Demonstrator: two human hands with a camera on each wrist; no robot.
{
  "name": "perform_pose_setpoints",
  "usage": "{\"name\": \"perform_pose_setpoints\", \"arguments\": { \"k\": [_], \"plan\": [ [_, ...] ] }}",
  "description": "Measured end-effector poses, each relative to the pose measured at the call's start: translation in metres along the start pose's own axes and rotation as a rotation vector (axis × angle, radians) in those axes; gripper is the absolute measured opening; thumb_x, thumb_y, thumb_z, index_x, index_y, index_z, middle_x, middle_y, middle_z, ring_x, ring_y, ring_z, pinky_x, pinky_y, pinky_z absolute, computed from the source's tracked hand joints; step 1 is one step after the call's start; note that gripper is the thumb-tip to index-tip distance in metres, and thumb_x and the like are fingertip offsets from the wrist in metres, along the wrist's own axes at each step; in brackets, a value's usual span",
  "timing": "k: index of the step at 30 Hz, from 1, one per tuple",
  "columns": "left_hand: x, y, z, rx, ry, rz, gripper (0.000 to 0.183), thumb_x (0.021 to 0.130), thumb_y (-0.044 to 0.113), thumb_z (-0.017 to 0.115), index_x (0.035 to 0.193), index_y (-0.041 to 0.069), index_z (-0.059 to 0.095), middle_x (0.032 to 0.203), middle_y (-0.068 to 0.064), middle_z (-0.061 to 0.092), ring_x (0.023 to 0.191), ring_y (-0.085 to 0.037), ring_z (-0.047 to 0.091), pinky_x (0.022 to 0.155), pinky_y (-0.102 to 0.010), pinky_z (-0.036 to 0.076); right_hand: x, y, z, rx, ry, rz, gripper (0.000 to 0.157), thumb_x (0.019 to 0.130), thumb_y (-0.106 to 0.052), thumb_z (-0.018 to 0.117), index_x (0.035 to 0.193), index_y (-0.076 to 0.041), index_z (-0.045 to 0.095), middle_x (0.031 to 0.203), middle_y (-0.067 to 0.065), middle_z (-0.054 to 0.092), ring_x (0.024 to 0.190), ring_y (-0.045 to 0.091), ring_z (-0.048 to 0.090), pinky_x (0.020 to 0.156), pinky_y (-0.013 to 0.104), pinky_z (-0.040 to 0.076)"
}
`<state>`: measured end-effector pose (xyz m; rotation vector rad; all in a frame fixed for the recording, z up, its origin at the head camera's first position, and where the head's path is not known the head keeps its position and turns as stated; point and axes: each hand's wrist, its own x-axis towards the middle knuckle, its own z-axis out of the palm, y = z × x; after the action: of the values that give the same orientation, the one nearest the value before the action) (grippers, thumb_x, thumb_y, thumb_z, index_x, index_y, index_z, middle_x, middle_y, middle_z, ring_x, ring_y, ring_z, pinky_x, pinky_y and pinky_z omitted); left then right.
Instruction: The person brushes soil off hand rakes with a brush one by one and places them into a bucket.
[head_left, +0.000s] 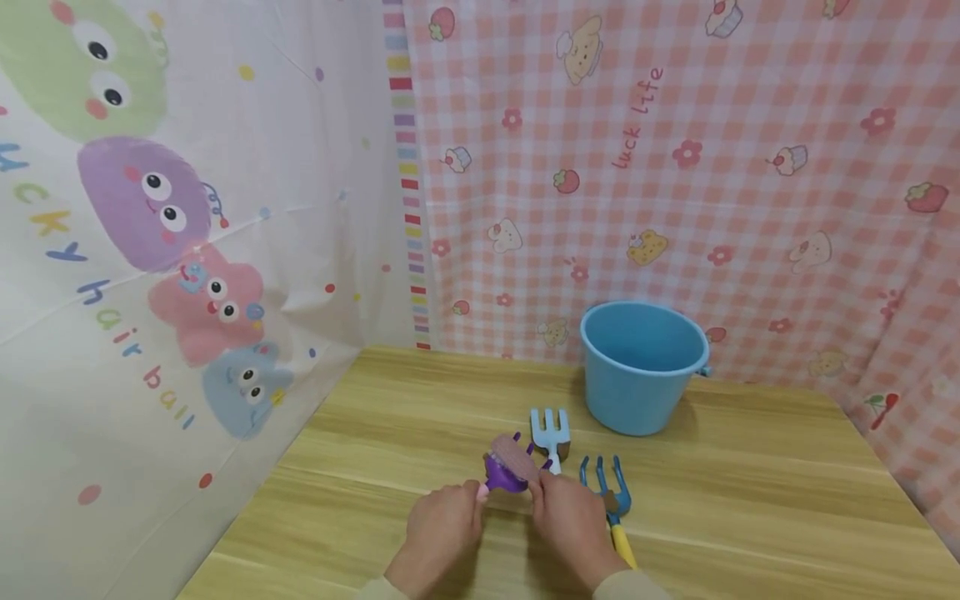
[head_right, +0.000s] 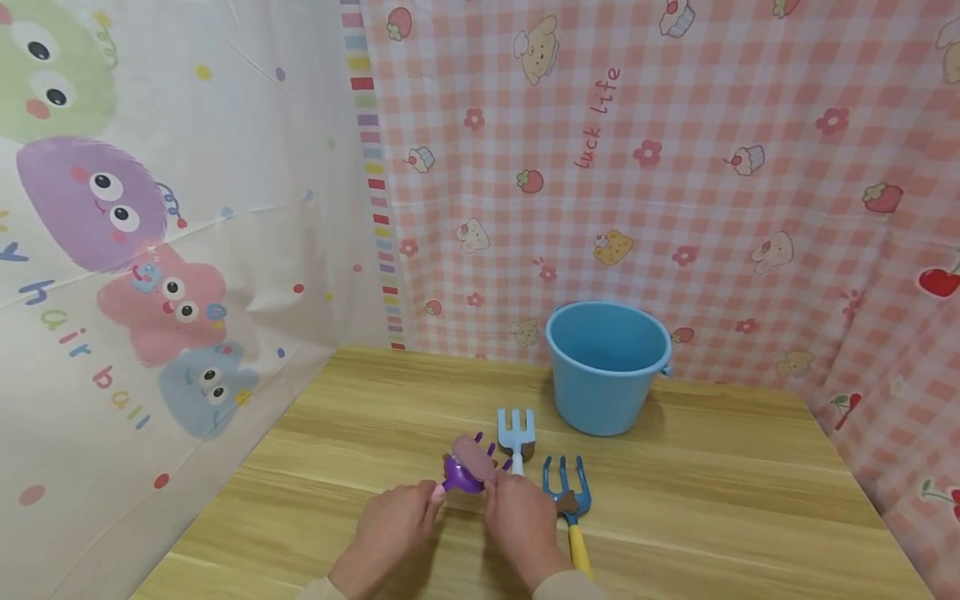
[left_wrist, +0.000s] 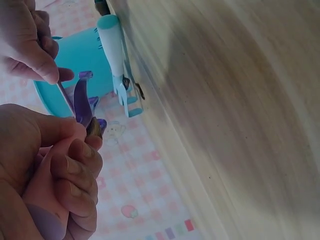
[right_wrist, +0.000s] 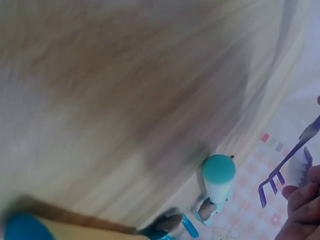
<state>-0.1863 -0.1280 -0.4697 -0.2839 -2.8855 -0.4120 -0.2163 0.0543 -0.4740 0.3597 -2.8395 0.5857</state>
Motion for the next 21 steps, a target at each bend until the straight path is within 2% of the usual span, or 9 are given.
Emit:
{"name": "perform_pose_setpoints", "arguments": {
  "k": [4,9,11,13,18,19,21],
  "plan": [
    [-0.001,0.0,0.001,0.019,0.014,0.007,0.024,0.099,0.028,0.057,0.082,0.012,0.06,0.062,0.0,0.054,0.054,-0.02,0.057,0.05,-0.036,0.047,0.0,0.0,0.0,-0.107,0.029,-0.048,0.015,0.094,-0.026,0.065,0.095,-0.011,0.069,0.074,0.003,0.063,0.061,0.023,0.062,0.049,0.04,0.049],
    [-0.002,0.001,0.001,0.024,0.029,0.014,0.022,0.098,0.027,0.06,0.083,0.012,0.061,0.063,-0.001,0.056,0.056,-0.021,0.058,0.05,-0.036,0.047,0.0,0.004,0.001,-0.143,0.1,-0.054,0.015,0.093,-0.024,0.066,0.095,-0.009,0.068,0.071,0.004,0.06,0.057,0.026,0.061,0.045,0.041,0.046],
    [-0.001,0.0,0.001,0.02,0.028,0.014,0.022,0.098,0.027,0.06,0.083,0.011,0.061,0.063,-0.001,0.055,0.055,-0.02,0.057,0.05,-0.035,0.047,0.001,0.007,0.0,-0.102,0.12,-0.031,0.014,0.094,-0.025,0.065,0.093,-0.012,0.068,0.072,0.004,0.063,0.058,0.027,0.062,0.045,0.042,0.045],
    [-0.001,0.0,0.0,0.009,0.029,0.01,0.022,0.098,0.027,0.06,0.084,0.011,0.062,0.062,0.0,0.054,0.053,-0.019,0.056,0.048,-0.034,0.046,0.002,0.007,-0.002,-0.008,0.107,-0.006,0.016,0.096,-0.025,0.062,0.086,-0.014,0.067,0.069,0.001,0.061,0.057,0.023,0.059,0.046,0.039,0.043],
    [0.003,-0.003,-0.003,-0.005,0.035,-0.02,0.022,0.099,0.025,0.059,0.085,0.009,0.063,0.061,-0.001,0.054,0.052,-0.019,0.055,0.048,-0.034,0.046,0.002,0.001,-0.006,0.325,-0.018,0.044,0.03,0.1,-0.021,0.057,0.07,-0.013,0.058,0.057,-0.005,0.045,0.051,0.012,0.042,0.048,0.029,0.035],
    [0.003,-0.003,-0.004,-0.006,0.037,-0.022,0.022,0.098,0.025,0.059,0.084,0.009,0.064,0.061,-0.001,0.055,0.053,-0.019,0.055,0.049,-0.035,0.047,0.002,0.0,-0.007,0.36,-0.039,0.047,0.031,0.099,-0.02,0.057,0.07,-0.012,0.059,0.056,-0.005,0.044,0.051,0.011,0.041,0.048,0.028,0.035],
    [0.004,-0.003,-0.006,-0.01,0.024,-0.028,0.022,0.099,0.027,0.059,0.085,0.01,0.064,0.062,-0.001,0.056,0.054,-0.02,0.056,0.051,-0.036,0.048,0.001,-0.003,-0.005,0.336,-0.058,0.037,0.031,0.099,-0.02,0.058,0.069,-0.013,0.057,0.056,-0.006,0.043,0.05,0.01,0.04,0.047,0.027,0.034]
  ]
}}
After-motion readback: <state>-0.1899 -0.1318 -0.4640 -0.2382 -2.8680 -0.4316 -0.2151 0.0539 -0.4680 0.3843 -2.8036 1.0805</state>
